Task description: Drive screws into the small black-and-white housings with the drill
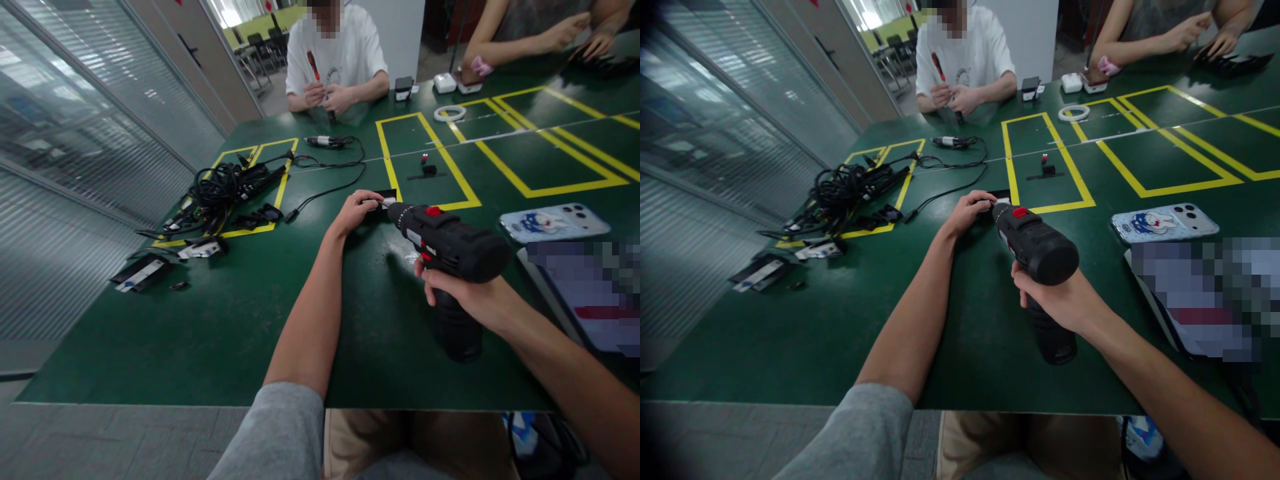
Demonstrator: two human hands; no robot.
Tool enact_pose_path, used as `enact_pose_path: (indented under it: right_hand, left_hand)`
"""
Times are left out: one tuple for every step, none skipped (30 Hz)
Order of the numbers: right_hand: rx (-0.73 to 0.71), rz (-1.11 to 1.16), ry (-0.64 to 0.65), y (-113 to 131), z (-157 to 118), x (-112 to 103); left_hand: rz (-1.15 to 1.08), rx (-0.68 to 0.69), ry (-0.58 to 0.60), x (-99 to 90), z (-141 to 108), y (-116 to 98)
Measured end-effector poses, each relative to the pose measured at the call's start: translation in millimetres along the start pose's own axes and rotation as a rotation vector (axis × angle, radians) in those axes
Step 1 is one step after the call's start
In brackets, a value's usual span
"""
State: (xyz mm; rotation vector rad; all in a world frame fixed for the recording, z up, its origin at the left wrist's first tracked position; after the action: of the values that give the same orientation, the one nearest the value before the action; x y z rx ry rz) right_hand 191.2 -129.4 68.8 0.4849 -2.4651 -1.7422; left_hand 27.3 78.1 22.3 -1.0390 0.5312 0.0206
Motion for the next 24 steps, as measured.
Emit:
enact_pose_path:
  right_hand:
    - [-0.009, 0.005, -0.006, 1.4, -0.7, -0.6]
    - [-0.014, 0.002, -0.015, 2.4, -1.8, -1.6]
    - [-0.014, -0.007, -0.023, 2.7, -3.3, -2.8]
    - [-0.006, -0.019, -0.027, 2.2, -5.2, -3.9]
    - [0.004, -0.030, -0.030, 1.2, -7.6, -4.8]
    - [0.013, -0.035, -0.025, 0.0, -10.2, -5.2]
    - [0.022, -0.033, -0.020, -1.3, -13.0, -5.5]
    - [0.026, -0.027, -0.023, -2.3, -15.6, -6.1]
    - [0.034, -0.019, -0.025, -3.5, -17.8, -6.2]
    - [0.043, -0.010, -0.026, -4.6, -19.4, -6.0]
    - [0.053, 0.001, -0.023, -5.7, -20.2, -5.1]
    - [0.067, 0.010, -0.014, -6.8, -20.4, -3.6]
    - [0.079, 0.016, -0.004, -7.4, -20.0, -1.8]
    - [0.085, 0.019, 0.004, -7.4, -19.2, -0.2]
    - [0.087, 0.017, 0.005, -6.8, -18.2, 0.8]
    - [0.087, 0.013, -0.003, -6.0, -17.0, 0.9]
    - [0.085, 0.006, -0.014, -5.0, -16.0, 0.7]
    - [0.080, -0.002, -0.022, -3.9, -15.1, 0.5]
    - [0.075, -0.012, -0.025, -2.8, -14.4, 0.5]
    - [0.069, -0.023, -0.024, -2.0, -13.9, 0.8]
    - [0.063, -0.033, -0.021, -1.5, -13.6, 1.0]
    - [0.057, -0.042, -0.018, -1.3, -13.4, 1.2]
    - [0.053, -0.047, -0.017, -1.5, -13.2, 1.0]
    - [0.053, -0.046, -0.022, -2.3, -13.0, 0.3]
  left_hand:
    - [0.003, 0.007, 0.000, 0.1, 0.0, -0.1]
    - [0.008, 0.013, 0.000, 0.1, 0.0, -0.4]
    - [0.013, 0.020, -0.001, 0.0, 0.0, -0.9]
    - [0.019, 0.026, -0.003, -0.2, 0.0, -1.6]
    - [0.027, 0.031, -0.005, -0.4, 0.0, -2.4]
    - [0.038, 0.034, -0.007, -0.6, 0.0, -3.2]
    - [0.051, 0.037, -0.006, -0.6, 0.0, -4.1]
    - [0.065, 0.038, -0.004, -0.5, 0.0, -4.9]
    - [0.079, 0.038, -0.002, -0.4, -0.1, -5.3]
    - [0.091, 0.037, -0.001, -0.3, -0.1, -5.4]
    - [0.100, 0.036, 0.001, -0.3, -0.1, -5.3]
    - [0.105, 0.037, 0.003, -0.1, 0.0, -4.9]
    - [0.109, 0.038, 0.006, 0.0, 0.0, -4.2]
    - [0.111, 0.040, 0.008, 0.0, 0.1, -3.4]
    - [0.111, 0.043, 0.011, 0.1, 0.3, -2.5]
    - [0.110, 0.047, 0.015, 0.2, 0.4, -1.7]
    - [0.107, 0.051, 0.016, 0.1, 0.5, -0.9]
    - [0.103, 0.056, 0.016, 0.0, 0.7, -0.3]
    - [0.099, 0.063, 0.016, -0.1, 0.8, 0.0]
    - [0.094, 0.071, 0.017, -0.1, 1.0, 0.0]
    - [0.089, 0.081, 0.017, -0.1, 1.2, -0.2]
    - [0.085, 0.089, 0.017, -0.2, 1.3, -0.5]
    - [0.083, 0.096, 0.017, -0.2, 1.5, -0.8]
    - [0.082, 0.100, 0.017, -0.1, 1.6, -1.1]
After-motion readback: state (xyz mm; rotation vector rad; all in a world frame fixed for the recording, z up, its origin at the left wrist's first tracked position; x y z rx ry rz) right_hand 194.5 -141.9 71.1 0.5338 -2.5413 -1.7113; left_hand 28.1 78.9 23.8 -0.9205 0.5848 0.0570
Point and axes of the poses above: each hand's wrist, its own z-axis towards the middle knuckle, its own x-axis out of the palm, y = z × x, the point moved 8 cm from there along z, towards the middle knuckle, and after that the axes turned 9 degrees about x, right-handed, at the moved point
